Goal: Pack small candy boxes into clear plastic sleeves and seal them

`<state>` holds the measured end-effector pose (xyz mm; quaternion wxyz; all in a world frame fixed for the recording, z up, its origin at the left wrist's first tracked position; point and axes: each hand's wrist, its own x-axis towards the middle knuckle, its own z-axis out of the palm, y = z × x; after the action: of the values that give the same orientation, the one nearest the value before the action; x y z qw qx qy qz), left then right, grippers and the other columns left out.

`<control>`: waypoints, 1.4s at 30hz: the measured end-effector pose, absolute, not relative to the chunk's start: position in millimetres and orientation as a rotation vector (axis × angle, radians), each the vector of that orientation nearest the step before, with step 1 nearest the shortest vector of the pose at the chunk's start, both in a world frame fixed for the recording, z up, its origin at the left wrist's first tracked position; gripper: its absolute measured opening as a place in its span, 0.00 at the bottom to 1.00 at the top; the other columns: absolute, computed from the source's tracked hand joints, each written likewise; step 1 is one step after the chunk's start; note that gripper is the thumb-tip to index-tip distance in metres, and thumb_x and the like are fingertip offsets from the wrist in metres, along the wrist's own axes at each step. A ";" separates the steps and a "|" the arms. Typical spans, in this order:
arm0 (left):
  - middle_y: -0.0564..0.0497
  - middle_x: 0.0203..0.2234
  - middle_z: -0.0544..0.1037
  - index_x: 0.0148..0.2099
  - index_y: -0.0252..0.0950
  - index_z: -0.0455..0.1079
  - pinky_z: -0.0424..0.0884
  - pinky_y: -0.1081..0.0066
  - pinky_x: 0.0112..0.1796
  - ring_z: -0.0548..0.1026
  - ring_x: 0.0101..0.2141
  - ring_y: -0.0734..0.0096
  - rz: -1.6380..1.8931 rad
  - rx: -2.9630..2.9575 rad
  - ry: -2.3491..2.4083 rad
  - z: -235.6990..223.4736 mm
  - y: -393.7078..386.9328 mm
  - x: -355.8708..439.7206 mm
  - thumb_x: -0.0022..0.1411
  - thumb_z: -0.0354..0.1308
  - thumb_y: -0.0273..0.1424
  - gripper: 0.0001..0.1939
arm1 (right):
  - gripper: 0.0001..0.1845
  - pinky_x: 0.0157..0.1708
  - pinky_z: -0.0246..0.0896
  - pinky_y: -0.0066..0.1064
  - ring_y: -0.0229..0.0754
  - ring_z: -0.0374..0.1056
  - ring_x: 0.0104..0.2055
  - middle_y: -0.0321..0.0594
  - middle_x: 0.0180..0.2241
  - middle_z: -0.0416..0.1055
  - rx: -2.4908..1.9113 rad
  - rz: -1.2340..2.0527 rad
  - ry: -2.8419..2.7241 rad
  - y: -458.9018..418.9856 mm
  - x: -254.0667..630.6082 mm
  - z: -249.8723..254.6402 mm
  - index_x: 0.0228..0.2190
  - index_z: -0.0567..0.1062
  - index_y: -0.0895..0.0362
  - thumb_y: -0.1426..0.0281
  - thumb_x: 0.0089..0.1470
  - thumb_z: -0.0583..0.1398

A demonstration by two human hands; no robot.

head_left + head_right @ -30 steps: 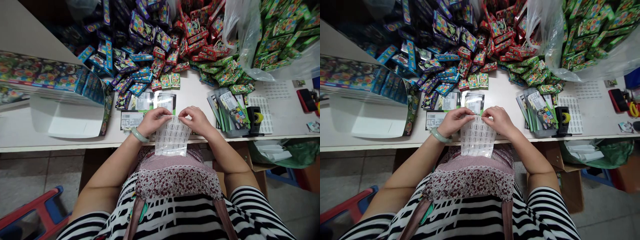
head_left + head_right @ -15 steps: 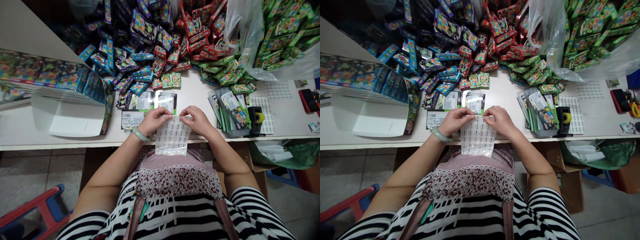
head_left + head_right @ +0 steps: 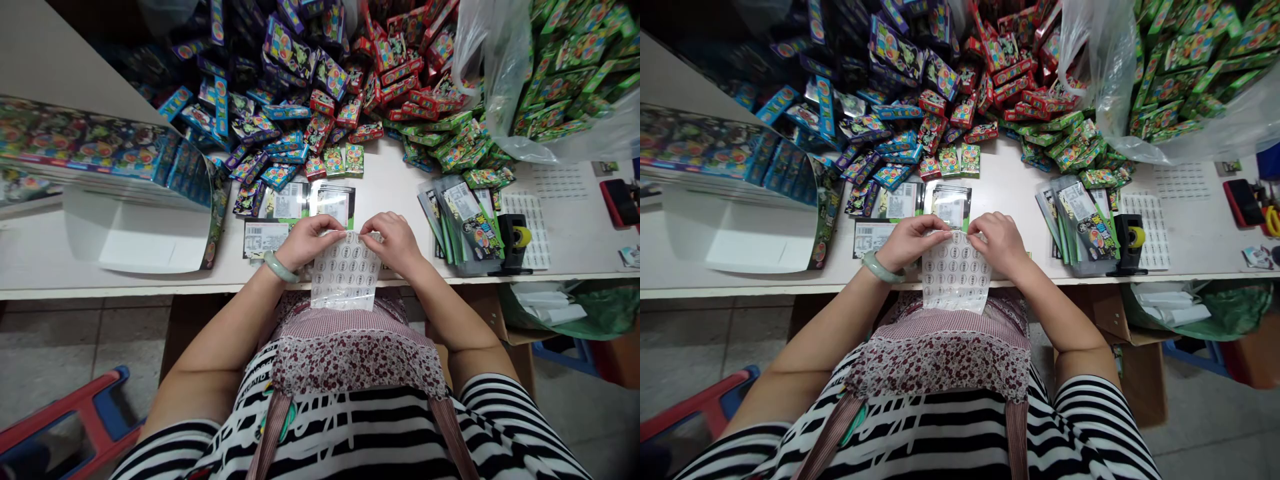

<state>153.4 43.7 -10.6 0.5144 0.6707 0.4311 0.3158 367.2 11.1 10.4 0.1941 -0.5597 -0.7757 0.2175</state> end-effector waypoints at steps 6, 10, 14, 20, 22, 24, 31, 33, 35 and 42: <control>0.51 0.28 0.80 0.32 0.36 0.74 0.73 0.70 0.37 0.75 0.31 0.73 0.734 1.628 1.029 -9.1 42.9 153.7 0.57 0.63 0.37 0.09 | 0.06 0.43 0.54 0.38 0.47 0.68 0.42 0.39 0.37 0.77 -1.563 0.572 -2.173 7.9 366.8 11.9 0.38 0.75 0.52 0.66 0.60 0.58; 0.51 0.28 0.80 0.32 0.36 0.74 0.73 0.70 0.37 0.75 0.31 0.73 0.729 1.651 1.009 -7.8 41.5 156.3 0.57 0.63 0.38 0.10 | 0.06 0.44 0.55 0.38 0.47 0.69 0.43 0.37 0.37 0.78 -1.500 0.629 -2.213 12.5 362.5 17.2 0.37 0.76 0.50 0.65 0.61 0.59; 0.49 0.34 0.81 0.38 0.37 0.75 0.73 0.68 0.41 0.77 0.36 0.70 0.807 1.625 1.032 -10.7 38.4 149.8 0.54 0.66 0.40 0.13 | 0.05 0.43 0.55 0.38 0.46 0.69 0.41 0.36 0.35 0.78 -1.501 0.676 -2.223 14.7 356.9 19.1 0.32 0.75 0.50 0.68 0.59 0.59; 0.50 0.31 0.80 0.37 0.36 0.75 0.73 0.69 0.39 0.76 0.34 0.70 0.848 1.581 1.140 -12.9 31.4 133.3 0.57 0.64 0.39 0.11 | 0.07 0.43 0.55 0.40 0.47 0.68 0.42 0.36 0.36 0.78 -1.500 0.642 -2.230 11.1 355.7 13.5 0.33 0.75 0.49 0.68 0.61 0.57; 0.51 0.29 0.79 0.36 0.35 0.75 0.73 0.70 0.36 0.75 0.32 0.71 0.848 1.564 1.181 -12.2 30.0 133.4 0.56 0.64 0.38 0.11 | 0.08 0.44 0.54 0.40 0.48 0.68 0.43 0.38 0.38 0.78 -1.491 0.593 -2.235 9.5 355.0 12.8 0.33 0.76 0.50 0.67 0.62 0.57; 0.51 0.27 0.78 0.34 0.35 0.74 0.72 0.71 0.34 0.74 0.31 0.72 0.862 1.539 1.195 -11.7 29.3 135.4 0.56 0.64 0.37 0.10 | 0.09 0.45 0.53 0.41 0.48 0.67 0.44 0.38 0.39 0.78 -1.483 0.543 -2.243 7.8 354.0 12.5 0.33 0.76 0.50 0.67 0.63 0.56; 0.53 0.27 0.75 0.36 0.36 0.73 0.69 0.71 0.32 0.70 0.28 0.75 0.879 1.487 1.183 -14.5 28.6 137.2 0.55 0.64 0.33 0.08 | 0.07 0.46 0.55 0.41 0.47 0.69 0.45 0.38 0.40 0.77 -1.450 0.525 -2.245 3.1 355.4 5.2 0.34 0.76 0.50 0.67 0.62 0.57; 0.53 0.26 0.74 0.39 0.37 0.74 0.69 0.71 0.31 0.70 0.27 0.75 0.869 1.450 1.169 -14.9 28.5 136.5 0.54 0.65 0.34 0.10 | 0.06 0.46 0.55 0.41 0.48 0.69 0.46 0.38 0.41 0.77 -1.450 0.552 -2.229 3.3 356.9 4.5 0.34 0.75 0.50 0.66 0.62 0.58; 0.53 0.26 0.74 0.38 0.36 0.74 0.69 0.71 0.30 0.70 0.27 0.75 0.854 1.421 1.159 -14.4 28.7 136.8 0.54 0.65 0.35 0.10 | 0.05 0.46 0.56 0.40 0.48 0.69 0.46 0.39 0.41 0.77 -1.455 0.575 -2.200 4.6 357.3 6.5 0.37 0.75 0.50 0.65 0.61 0.59; 0.53 0.26 0.76 0.34 0.36 0.72 0.69 0.72 0.31 0.72 0.28 0.75 0.850 1.476 1.135 -10.2 28.9 141.6 0.54 0.66 0.35 0.09 | 0.05 0.44 0.56 0.39 0.47 0.70 0.43 0.39 0.37 0.78 -1.462 0.628 -2.218 14.5 346.2 15.5 0.36 0.75 0.51 0.65 0.60 0.60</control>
<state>141.6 28.9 -10.2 0.5205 0.6157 0.4736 0.3545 346.2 14.5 15.5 0.2045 -0.5242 -0.7954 0.2253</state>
